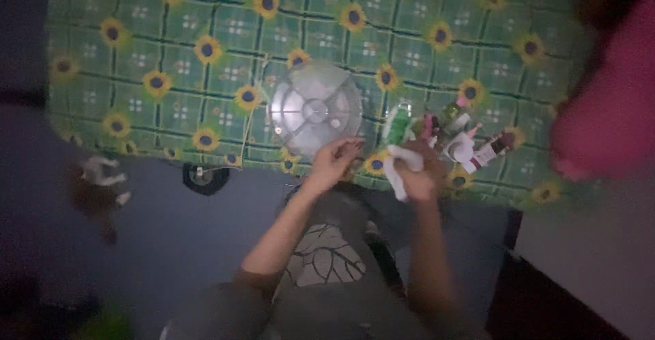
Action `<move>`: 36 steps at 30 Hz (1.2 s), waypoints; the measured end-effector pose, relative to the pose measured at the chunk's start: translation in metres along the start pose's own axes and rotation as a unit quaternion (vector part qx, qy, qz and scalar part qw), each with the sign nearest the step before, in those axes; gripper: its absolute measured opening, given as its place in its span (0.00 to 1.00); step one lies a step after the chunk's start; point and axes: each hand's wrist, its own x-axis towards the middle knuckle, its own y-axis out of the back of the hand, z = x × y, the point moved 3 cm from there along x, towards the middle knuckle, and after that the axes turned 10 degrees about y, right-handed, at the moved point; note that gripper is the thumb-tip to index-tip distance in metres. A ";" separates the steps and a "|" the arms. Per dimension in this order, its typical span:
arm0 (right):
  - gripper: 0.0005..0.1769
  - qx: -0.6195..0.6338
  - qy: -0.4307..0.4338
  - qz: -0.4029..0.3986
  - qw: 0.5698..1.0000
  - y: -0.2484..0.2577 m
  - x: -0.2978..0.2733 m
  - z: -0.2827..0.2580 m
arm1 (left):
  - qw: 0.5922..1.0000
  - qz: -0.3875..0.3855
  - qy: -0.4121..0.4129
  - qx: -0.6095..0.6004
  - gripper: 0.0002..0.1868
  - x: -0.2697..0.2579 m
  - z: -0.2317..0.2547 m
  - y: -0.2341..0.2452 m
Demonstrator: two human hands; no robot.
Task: Organizing various medications from blister packs and bottles into a circular pill organizer.
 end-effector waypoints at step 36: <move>0.17 0.058 0.210 0.138 0.966 -0.009 0.047 -0.145 | 0.983 -0.054 -0.161 0.071 0.08 -0.048 0.108 0.013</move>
